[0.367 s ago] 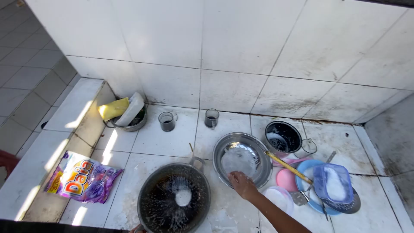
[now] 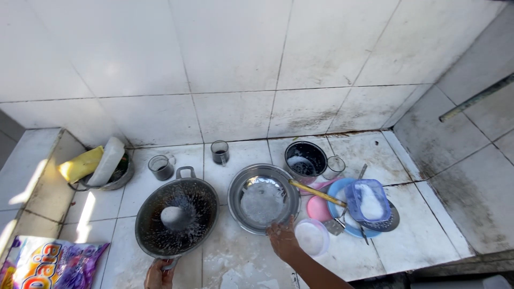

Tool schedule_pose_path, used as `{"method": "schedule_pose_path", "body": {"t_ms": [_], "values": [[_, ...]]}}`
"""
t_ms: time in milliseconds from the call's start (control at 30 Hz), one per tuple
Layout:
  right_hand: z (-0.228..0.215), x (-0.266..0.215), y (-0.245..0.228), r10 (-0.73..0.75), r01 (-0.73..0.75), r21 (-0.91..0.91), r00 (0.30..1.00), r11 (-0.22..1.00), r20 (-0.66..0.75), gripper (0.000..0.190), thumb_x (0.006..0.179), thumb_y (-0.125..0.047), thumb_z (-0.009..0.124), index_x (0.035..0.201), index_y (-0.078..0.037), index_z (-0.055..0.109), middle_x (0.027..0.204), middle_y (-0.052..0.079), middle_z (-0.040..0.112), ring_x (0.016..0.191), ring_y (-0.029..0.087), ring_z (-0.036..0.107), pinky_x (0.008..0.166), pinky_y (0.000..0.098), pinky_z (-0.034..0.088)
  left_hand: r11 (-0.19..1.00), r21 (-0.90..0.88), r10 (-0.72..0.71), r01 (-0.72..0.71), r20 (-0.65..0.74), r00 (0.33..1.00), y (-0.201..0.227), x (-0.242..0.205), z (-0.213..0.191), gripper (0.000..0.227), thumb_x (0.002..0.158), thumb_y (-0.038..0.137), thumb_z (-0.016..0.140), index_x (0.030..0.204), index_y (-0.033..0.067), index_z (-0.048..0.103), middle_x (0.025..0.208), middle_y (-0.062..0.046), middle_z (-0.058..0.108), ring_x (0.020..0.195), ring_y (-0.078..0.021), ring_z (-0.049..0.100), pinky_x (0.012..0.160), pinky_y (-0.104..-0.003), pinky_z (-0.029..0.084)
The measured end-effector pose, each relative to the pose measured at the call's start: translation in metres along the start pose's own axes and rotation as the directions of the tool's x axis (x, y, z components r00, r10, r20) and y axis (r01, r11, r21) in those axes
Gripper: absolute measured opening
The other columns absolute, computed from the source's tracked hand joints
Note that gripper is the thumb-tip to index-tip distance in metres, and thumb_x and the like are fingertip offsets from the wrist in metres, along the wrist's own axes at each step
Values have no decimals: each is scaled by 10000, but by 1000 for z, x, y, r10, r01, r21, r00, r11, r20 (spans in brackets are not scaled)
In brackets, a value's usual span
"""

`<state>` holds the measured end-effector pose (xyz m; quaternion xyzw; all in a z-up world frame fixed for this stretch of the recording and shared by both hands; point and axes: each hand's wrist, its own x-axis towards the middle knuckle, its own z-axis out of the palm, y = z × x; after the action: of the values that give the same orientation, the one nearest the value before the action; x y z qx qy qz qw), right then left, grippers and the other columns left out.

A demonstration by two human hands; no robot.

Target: Washing and rinsing various kitchenware including bowls, plates, and a wok under a tap

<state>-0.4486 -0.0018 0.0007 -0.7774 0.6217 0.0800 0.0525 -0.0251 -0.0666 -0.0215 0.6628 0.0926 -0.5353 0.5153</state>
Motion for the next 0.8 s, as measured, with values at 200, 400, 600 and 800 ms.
{"method": "schedule_pose_path", "body": {"t_ms": [200, 400, 600, 800], "values": [[-29, -1, -6, -70, 67, 33, 989, 997, 131, 468, 1010, -274, 470, 1459, -141, 451, 1395, 212, 486, 1280, 398, 478, 1149, 729, 154, 997, -64, 66, -52, 240, 969, -17, 8, 47, 240, 889, -13, 503, 1046, 97, 646, 1031, -32, 704, 1052, -183, 695, 1012, -336, 584], [99, 16, 21, -316, 300, -112, 930, 947, -187, 270, 994, -176, 473, 1177, -60, 634, 1040, 185, 670, 906, 422, 622, 830, 623, 432, 938, -268, 319, -218, 430, 845, -34, -17, 85, 284, 1097, 134, 478, 1348, 24, 552, 1236, -134, 684, 1116, -250, 688, 1023, -428, 575], [-9, 6, 12, -255, 343, 189, 891, 920, -376, 284, 1018, -180, 506, 1269, -83, 599, 993, 81, 650, 792, 317, 642, 568, 501, 469, 970, -182, 191, -160, 167, 967, -68, -57, 113, 304, 1105, 482, 413, 1369, 331, 405, 1389, 23, 539, 1241, -208, 569, 1115, -531, 360], [-168, -4, 99, 404, -102, 965, 915, 241, -4, 219, 1028, -319, 482, 987, -203, 663, 806, 24, 673, 845, 259, 613, 748, 396, 454, 986, 47, 142, -158, 241, 960, -166, -215, 185, 526, 993, 454, 408, 1476, 270, 509, 1487, -3, 554, 1371, -221, 504, 1143, -432, 293]]}}
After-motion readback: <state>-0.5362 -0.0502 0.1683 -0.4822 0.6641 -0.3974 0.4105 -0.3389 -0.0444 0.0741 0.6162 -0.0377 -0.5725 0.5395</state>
